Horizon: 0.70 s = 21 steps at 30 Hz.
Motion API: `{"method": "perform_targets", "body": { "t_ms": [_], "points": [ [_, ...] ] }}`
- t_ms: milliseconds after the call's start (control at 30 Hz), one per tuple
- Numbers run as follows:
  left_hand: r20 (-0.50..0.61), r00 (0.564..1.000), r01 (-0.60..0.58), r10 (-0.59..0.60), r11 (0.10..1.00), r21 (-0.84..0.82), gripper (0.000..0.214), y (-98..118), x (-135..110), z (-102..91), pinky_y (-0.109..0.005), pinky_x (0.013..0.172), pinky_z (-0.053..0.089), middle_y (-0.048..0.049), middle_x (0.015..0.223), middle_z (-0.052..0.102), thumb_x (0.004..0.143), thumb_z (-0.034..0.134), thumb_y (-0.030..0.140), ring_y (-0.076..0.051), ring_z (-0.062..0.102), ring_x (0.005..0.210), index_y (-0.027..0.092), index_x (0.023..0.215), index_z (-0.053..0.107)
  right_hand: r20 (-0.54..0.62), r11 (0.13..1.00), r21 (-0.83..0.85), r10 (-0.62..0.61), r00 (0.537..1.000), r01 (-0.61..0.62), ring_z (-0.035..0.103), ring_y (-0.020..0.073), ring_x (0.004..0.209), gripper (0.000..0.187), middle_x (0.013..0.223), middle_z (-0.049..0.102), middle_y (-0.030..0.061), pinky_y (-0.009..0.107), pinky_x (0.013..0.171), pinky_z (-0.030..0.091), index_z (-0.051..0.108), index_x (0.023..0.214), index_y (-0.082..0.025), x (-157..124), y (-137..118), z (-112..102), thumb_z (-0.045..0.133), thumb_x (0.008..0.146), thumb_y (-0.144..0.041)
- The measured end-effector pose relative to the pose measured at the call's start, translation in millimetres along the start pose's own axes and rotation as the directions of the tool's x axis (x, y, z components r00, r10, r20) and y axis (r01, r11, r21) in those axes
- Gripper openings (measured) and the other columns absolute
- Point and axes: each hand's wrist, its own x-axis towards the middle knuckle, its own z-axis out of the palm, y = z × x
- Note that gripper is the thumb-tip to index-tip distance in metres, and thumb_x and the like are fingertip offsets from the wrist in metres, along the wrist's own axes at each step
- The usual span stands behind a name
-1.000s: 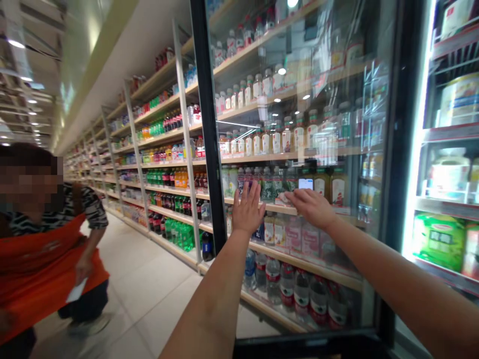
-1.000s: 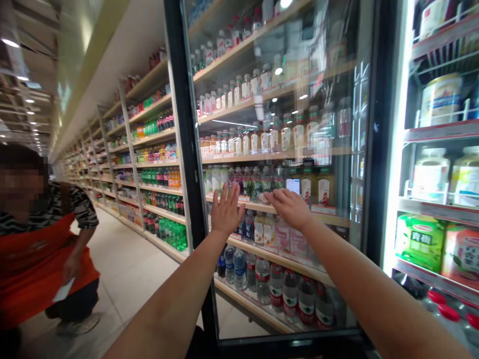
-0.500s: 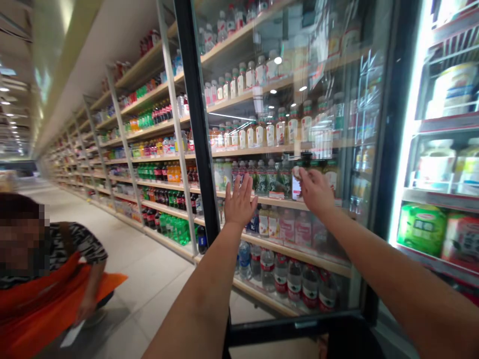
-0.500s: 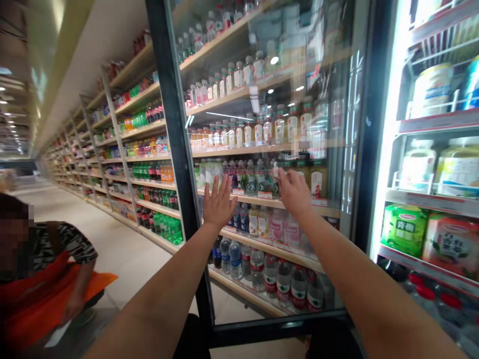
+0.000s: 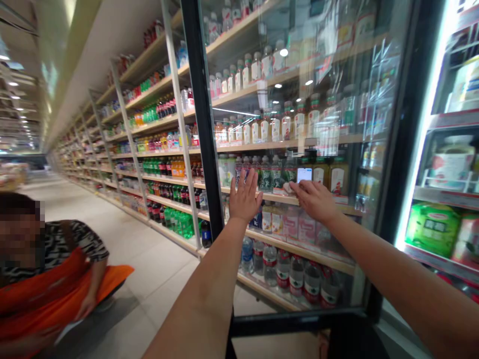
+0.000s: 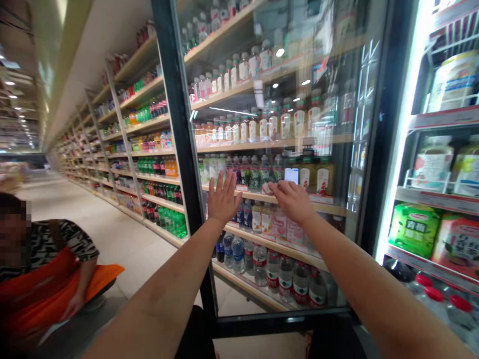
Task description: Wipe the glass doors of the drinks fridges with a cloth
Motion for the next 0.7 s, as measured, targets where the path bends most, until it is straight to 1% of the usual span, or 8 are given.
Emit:
{"method": "perform_targets", "body": {
  "t_ms": [100, 167, 233, 300, 400, 500, 600, 700],
  "points": [
    [-0.006, 1.0, -0.004, 0.004, 1.0, -0.006, 0.066, 0, 0, 0.6, -0.056, 0.131, 0.006, -0.0077, 0.17, 0.022, 0.105, 0.038, 0.042, -0.028, 0.009, 0.16, 0.015, 0.163, 0.023, -0.154, 0.969, -0.026, 0.237, 0.959, -0.244, 0.057, 0.0305, 0.109, 0.039, 0.119, 0.07, 0.0115, 0.046, 0.092, 0.044, 0.064, 0.136, -0.026, -1, 9, 2, 0.053, 0.099, -0.029],
    [-0.015, 1.0, -0.014, 0.014, 1.0, -0.007, 0.066, -1, -1, 2.8, -0.054, 0.131, 0.003, -0.0074, 0.17, 0.021, 0.105, 0.037, 0.042, -0.028, 0.008, 0.16, 0.014, 0.163, 0.023, -0.24, 0.947, -0.019, 0.308, 0.921, -0.322, 0.056, 0.0335, 0.12, 0.039, 0.124, 0.069, 0.012, 0.052, 0.101, 0.042, 0.065, 0.136, -0.025, 0, 18, 7, 0.055, 0.098, -0.029],
    [-0.022, 0.999, -0.028, 0.028, 1.0, -0.013, 0.066, -2, -1, 6.4, -0.054, 0.131, 0.002, -0.0074, 0.17, 0.019, 0.106, 0.036, 0.042, -0.028, 0.007, 0.16, 0.013, 0.164, 0.022, -0.273, 0.956, 0.017, 0.287, 0.918, -0.293, 0.053, 0.0341, 0.13, 0.043, 0.133, 0.066, 0.0142, 0.054, 0.108, 0.041, 0.06, 0.141, -0.023, -2, 22, 14, 0.054, 0.099, -0.028],
    [-0.026, 0.999, -0.04, 0.04, 0.999, -0.033, 0.066, -4, 0, 11.0, -0.054, 0.131, 0.0, -0.0072, 0.171, 0.018, 0.106, 0.034, 0.042, -0.028, 0.007, 0.16, 0.013, 0.164, 0.021, -0.249, 0.975, 0.074, 0.22, 0.943, -0.208, 0.048, 0.0335, 0.14, 0.053, 0.145, 0.059, 0.0178, 0.052, 0.112, 0.042, 0.048, 0.152, -0.02, -10, 17, 23, 0.053, 0.099, -0.027],
    [-0.017, 0.999, -0.05, 0.049, 0.996, -0.079, 0.066, -7, 3, 19.2, -0.055, 0.13, -0.001, -0.0067, 0.171, 0.017, 0.106, 0.034, 0.04, -0.028, 0.005, 0.16, 0.014, 0.165, 0.017, -0.104, 0.993, 0.108, 0.055, 0.993, -0.044, 0.04, 0.0322, 0.149, 0.064, 0.155, 0.051, 0.0172, 0.053, 0.116, 0.039, 0.032, 0.16, -0.022, -29, 0, 35, 0.052, 0.1, -0.025],
    [-0.005, 0.998, -0.058, 0.058, 0.992, -0.115, 0.067, -10, 7, 29.6, -0.054, 0.13, -0.002, -0.0069, 0.172, 0.016, 0.106, 0.034, 0.04, -0.027, 0.002, 0.16, 0.015, 0.165, 0.013, 0.027, 0.996, 0.055, -0.075, 0.997, 0.073, 0.043, 0.0292, 0.148, 0.063, 0.153, 0.055, 0.0087, 0.059, 0.122, 0.028, 0.034, 0.159, -0.033, -39, -7, 43, 0.052, 0.1, -0.021],
    [-0.013, 0.998, -0.07, 0.069, 0.985, -0.157, 0.068, -15, 11, 42.8, -0.053, 0.13, -0.003, -0.0076, 0.172, 0.015, 0.106, 0.035, 0.04, -0.027, 0.001, 0.16, 0.015, 0.165, 0.012, -0.054, 0.998, 0.008, 0.067, 0.996, -0.067, 0.041, 0.031, 0.149, 0.059, 0.156, 0.052, 0.0105, 0.061, 0.122, 0.028, 0.039, 0.157, -0.032, -31, 3, 49, 0.051, 0.1, -0.021],
    [-0.051, 0.995, -0.093, 0.084, 0.971, -0.221, 0.069, -18, 16, 57.7, -0.054, 0.13, -0.004, -0.0084, 0.172, 0.016, 0.106, 0.037, 0.038, -0.027, 0.0, 0.16, 0.014, 0.165, 0.011, -0.218, 0.978, 0.037, 0.207, 0.954, -0.204, 0.034, 0.0327, 0.153, 0.061, 0.162, 0.042, 0.0149, 0.058, 0.12, 0.037, 0.035, 0.16, -0.025, -23, 4, 56, 0.05, 0.101, -0.021]
  ]
}}
